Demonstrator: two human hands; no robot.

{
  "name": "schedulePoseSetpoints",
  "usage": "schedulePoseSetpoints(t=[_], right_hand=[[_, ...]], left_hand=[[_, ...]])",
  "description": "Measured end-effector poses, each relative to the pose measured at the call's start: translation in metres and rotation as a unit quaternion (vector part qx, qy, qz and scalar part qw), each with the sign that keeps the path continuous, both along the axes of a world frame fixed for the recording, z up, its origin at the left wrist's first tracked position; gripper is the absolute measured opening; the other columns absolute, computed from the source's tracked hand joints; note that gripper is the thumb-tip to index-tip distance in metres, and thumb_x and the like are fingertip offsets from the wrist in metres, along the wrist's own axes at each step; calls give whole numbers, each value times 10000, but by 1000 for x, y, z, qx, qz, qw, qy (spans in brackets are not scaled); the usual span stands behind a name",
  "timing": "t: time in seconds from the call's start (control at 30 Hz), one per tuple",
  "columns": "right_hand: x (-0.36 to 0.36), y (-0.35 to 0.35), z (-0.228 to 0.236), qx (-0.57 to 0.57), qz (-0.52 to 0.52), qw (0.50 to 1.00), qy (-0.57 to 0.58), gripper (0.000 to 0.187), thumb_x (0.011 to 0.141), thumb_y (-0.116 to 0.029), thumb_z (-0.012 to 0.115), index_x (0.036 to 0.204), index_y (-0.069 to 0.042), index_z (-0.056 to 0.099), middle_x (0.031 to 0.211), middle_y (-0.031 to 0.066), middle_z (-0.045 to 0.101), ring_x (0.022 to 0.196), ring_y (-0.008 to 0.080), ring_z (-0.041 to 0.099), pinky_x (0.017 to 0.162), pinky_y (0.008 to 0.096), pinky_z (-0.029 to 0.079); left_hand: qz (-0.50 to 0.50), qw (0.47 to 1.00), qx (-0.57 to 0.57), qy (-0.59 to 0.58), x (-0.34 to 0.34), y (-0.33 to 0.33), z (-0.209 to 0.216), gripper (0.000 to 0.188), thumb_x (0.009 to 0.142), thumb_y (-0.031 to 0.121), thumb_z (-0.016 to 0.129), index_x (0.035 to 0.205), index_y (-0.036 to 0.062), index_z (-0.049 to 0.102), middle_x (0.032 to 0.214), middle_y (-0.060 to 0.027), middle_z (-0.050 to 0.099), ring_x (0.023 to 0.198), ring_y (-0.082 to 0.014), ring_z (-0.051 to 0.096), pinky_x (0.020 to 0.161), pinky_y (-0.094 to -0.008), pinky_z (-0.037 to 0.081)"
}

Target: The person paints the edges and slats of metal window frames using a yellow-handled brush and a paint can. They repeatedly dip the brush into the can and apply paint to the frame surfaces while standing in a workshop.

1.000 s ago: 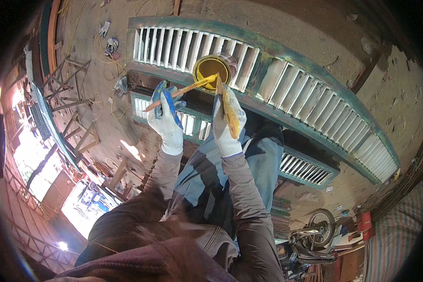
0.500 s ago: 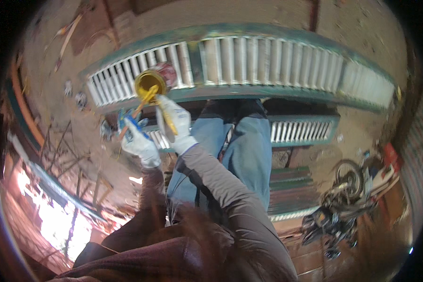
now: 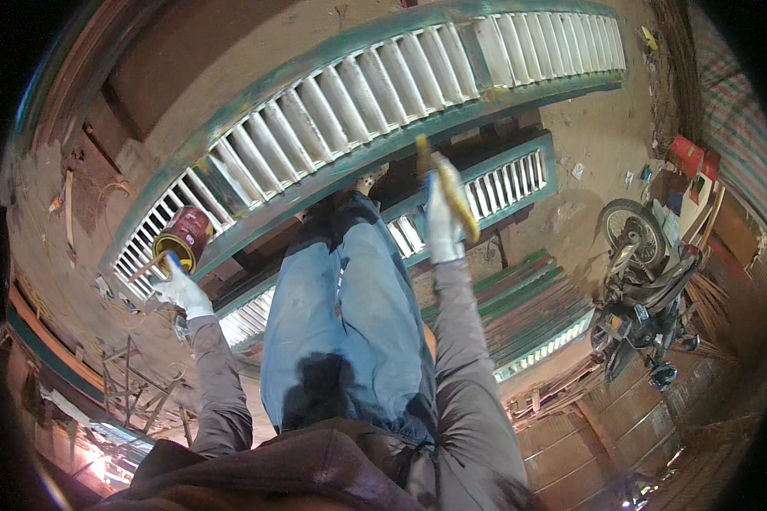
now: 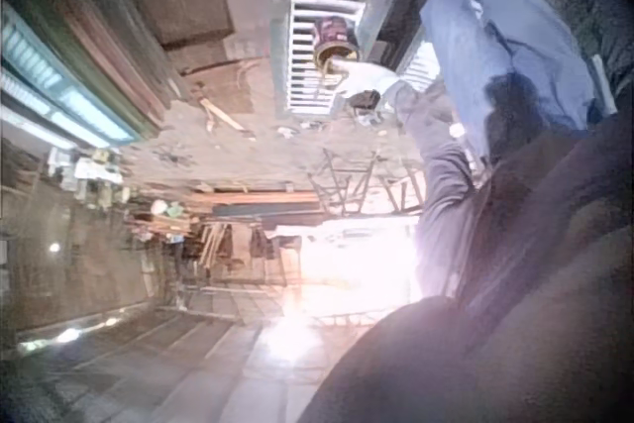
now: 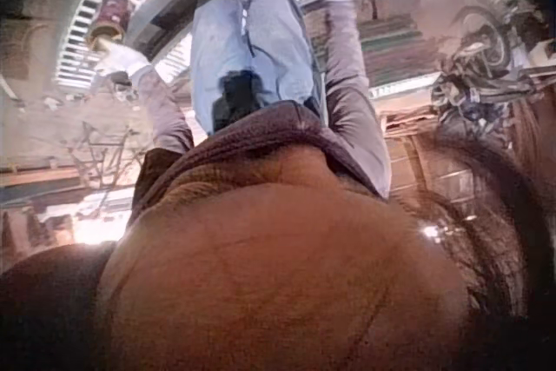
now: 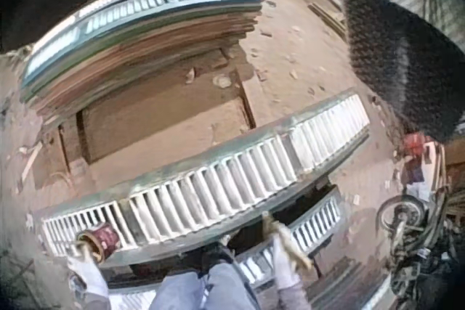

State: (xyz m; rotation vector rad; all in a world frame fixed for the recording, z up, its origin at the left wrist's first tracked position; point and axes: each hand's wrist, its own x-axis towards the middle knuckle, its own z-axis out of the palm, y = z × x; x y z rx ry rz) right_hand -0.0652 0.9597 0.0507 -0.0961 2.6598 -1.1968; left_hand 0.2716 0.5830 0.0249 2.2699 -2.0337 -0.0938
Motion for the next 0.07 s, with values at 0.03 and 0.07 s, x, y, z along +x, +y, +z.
schedulePoseSetpoints(t=[0.03,0.07], right_hand=[[-22,27,1,32,-2,999,-31,446,996,-336,530,1312,-22,523,1248,124,601,1099,237,577,943,343,469],[-25,34,-2,28,-9,999,-34,446,996,-336,530,1312,-22,523,1248,124,601,1099,237,577,943,343,469]], left_hand=[[70,984,80,146,-12,-5,10,814,827,488,725,1242,-132,400,1277,-307,426,1066,-330,542,886,-425,495],[98,973,90,186,-17,-7,12,795,825,467,735,1238,-122,396,1303,-286,431,1053,-309,562,853,-409,516]])
